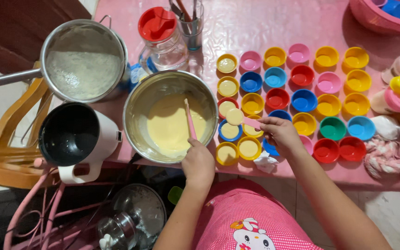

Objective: The person uses a pink ladle to scoop yellow batter from a large metal bowl and pours it into many small colorful plastic bowls arranged on a pink tablecloth. The person repeats this action across multiple bowls, filling them one by one.

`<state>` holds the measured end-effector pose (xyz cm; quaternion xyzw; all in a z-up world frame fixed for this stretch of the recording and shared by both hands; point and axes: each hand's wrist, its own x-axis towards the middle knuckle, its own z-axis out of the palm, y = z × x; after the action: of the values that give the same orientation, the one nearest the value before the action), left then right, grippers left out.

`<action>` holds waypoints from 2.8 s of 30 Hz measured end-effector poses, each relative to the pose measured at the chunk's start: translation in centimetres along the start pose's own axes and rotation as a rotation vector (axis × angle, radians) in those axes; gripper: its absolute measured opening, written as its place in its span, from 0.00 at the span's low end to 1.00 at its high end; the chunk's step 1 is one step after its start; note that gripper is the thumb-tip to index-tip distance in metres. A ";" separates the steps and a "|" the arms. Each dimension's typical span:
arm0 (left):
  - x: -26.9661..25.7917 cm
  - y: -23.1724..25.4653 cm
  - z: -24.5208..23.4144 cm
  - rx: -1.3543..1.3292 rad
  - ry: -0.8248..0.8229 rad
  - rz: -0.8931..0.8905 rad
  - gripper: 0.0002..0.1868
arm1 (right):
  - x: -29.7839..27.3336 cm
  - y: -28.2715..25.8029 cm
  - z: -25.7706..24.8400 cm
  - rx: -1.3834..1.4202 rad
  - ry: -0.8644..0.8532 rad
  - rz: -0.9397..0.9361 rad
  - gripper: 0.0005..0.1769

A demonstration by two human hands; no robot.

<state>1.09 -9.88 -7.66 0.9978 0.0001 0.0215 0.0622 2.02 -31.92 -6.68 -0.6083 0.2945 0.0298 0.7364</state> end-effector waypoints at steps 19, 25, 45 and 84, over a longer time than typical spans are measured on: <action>0.3 1.1 -0.9 0.072 0.029 0.026 0.23 | -1.9 -0.1 -5.0 0.046 0.120 0.000 0.12; 0.3 1.1 -0.7 0.088 0.037 0.034 0.23 | -1.2 0.8 -5.4 0.051 0.117 -0.001 0.12; 0.7 2.8 -1.8 0.036 0.004 -0.036 0.23 | 1.4 0.3 -4.8 0.067 0.144 0.034 0.12; 1.6 1.4 -2.9 0.083 -0.080 0.123 0.26 | 3.4 2.9 -0.7 -0.552 0.482 -0.439 0.14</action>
<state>2.59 -10.93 -4.50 0.9977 -0.0627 -0.0147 0.0194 3.38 -32.83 -10.82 -0.8204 0.3029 -0.1930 0.4449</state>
